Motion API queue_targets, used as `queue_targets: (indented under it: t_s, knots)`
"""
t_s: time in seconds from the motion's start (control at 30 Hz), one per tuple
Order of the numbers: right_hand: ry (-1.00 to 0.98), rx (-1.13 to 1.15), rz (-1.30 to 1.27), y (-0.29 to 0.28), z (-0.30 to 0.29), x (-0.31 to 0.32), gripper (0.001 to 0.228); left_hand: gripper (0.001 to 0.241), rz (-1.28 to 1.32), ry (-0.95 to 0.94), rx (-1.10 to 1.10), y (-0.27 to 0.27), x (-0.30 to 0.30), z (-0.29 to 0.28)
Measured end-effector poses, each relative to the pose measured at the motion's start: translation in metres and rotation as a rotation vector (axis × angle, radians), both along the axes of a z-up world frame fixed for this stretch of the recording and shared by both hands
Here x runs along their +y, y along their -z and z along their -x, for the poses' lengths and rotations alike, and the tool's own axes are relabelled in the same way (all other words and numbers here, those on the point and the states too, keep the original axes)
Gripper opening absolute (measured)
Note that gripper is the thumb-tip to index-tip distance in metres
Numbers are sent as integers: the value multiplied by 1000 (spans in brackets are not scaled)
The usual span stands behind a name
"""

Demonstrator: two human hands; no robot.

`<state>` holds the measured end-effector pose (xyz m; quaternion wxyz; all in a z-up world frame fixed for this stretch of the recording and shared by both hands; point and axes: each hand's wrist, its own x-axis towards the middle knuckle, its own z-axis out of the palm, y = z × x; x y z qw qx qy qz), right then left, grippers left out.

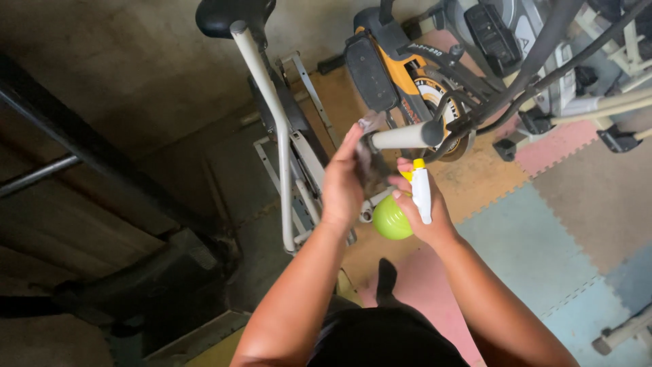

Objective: Cleaning various cardio machines in a gym using a spray bottle and a cloth.

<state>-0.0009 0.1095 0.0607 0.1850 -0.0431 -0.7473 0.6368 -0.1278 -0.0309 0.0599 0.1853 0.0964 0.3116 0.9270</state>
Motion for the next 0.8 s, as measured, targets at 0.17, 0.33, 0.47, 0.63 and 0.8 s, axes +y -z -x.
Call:
queue_targets:
  t_s: [0.17,0.33,0.47,0.63,0.8]
  knots:
    - [-61,-144,-45,-26,3,7,56,69,583,-271,483,-28,-2,3]
    - [-164,-213,-135,-22,5,14,62,61,859,-436,757,34,22,20]
    - [-224,-306,-134,-27,2,18,52,60,630,-103,266,55,30,15]
    - [-224,-342,-207,-32,8,24,48,53,517,-237,242,34,23,0]
    - [-237,-290,-297,-44,15,21,36,27,559,-263,106,78,27,-7]
